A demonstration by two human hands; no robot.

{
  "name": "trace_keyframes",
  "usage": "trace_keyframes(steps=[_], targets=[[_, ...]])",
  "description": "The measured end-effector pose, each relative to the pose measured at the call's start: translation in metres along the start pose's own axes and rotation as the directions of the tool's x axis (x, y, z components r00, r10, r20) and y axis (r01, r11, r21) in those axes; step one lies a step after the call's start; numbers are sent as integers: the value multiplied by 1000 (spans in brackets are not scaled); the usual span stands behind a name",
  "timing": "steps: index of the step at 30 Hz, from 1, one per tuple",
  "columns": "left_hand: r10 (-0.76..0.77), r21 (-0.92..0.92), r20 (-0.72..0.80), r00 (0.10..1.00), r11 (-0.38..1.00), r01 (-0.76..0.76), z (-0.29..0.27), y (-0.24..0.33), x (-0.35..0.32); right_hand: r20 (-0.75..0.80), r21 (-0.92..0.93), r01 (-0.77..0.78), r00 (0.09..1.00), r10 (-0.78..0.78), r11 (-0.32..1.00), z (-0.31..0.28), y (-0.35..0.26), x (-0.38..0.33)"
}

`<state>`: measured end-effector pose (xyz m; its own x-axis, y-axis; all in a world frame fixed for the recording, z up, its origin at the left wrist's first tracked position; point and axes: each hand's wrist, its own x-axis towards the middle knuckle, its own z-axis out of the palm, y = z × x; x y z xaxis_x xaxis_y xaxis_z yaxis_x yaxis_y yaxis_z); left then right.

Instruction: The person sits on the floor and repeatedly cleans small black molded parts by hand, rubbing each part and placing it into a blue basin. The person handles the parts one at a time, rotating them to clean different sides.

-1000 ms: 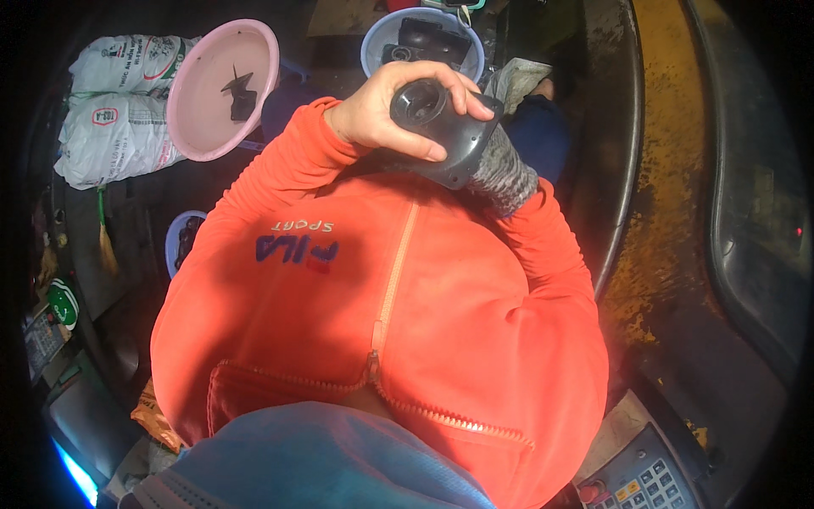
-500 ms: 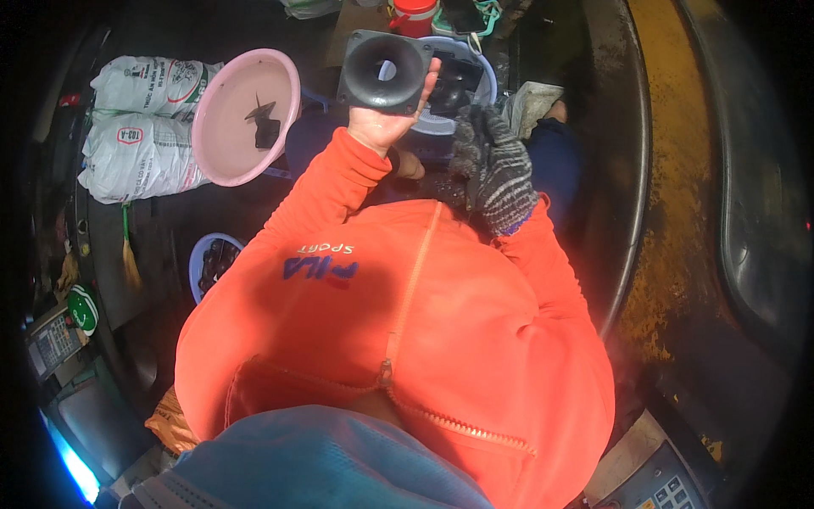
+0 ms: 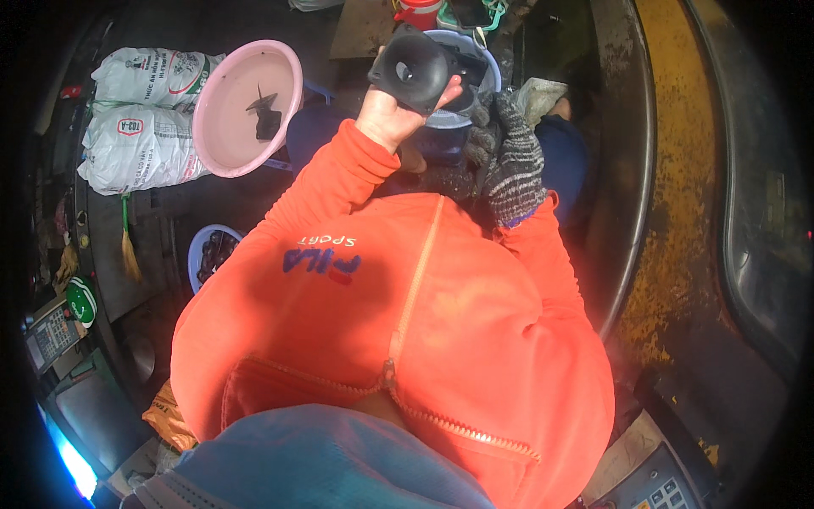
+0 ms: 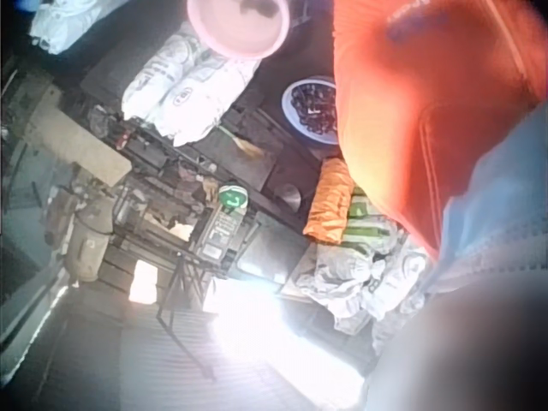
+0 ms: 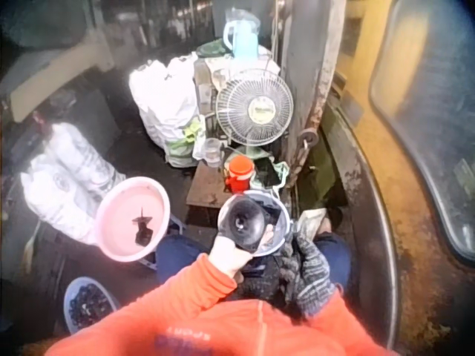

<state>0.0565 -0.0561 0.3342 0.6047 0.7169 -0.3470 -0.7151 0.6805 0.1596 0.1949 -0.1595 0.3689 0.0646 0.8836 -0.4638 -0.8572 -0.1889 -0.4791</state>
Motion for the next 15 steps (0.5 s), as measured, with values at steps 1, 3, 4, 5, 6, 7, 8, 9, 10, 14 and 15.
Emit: trace_keyframes(steps=[1, 3, 4, 5, 6, 7, 8, 9, 10, 14, 15], targets=[[28, 130, -30, 999, 991, -24, 4, -3, -4, -35, 6, 15, 999, -15, 1000, 3, 2, 2], [233, 478, -13, 972, 856, -199, 11, -15, -16, 60, -219, 149, 988, -140, 964, 6, 3, 6], [326, 596, 42, 945, 750, -285, 15, -20, -19, 142, -319, 241, 968, -205, 917, 5, 1, 7], [237, 703, 225, 945, 632, -326, 15, -22, -29, 160, -420, 297, 954, -252, 857, 3, -2, 10], [209, 751, 341, 916, 526, -399, 16, -23, -32, 146, -400, 326, 945, -292, 857, 1, -3, 12], [249, 703, 410, 878, 527, -478, 15, -18, -34, 181, -300, 249, 963, -202, 921, -4, -12, 12], [278, 643, 487, 828, 528, -555, 13, -15, -36, 177, -244, 120, 981, -78, 962, -9, -19, 13], [292, 488, 385, 876, 741, -461, 13, -9, -32, 216, -99, 52, 976, -30, 994, -14, -20, 10], [243, 492, 383, 891, 763, -419, 11, -5, -30, 203, -96, 41, 979, -20, 995, -17, -20, 10], [-156, 181, 508, 847, 981, 72, 2, -13, -25, 209, -195, -21, 976, 62, 981, -18, -2, 19], [-119, 130, 448, 886, 989, 67, 0, -11, -23, 193, -319, 70, 981, -7, 945, -16, 3, 24]])
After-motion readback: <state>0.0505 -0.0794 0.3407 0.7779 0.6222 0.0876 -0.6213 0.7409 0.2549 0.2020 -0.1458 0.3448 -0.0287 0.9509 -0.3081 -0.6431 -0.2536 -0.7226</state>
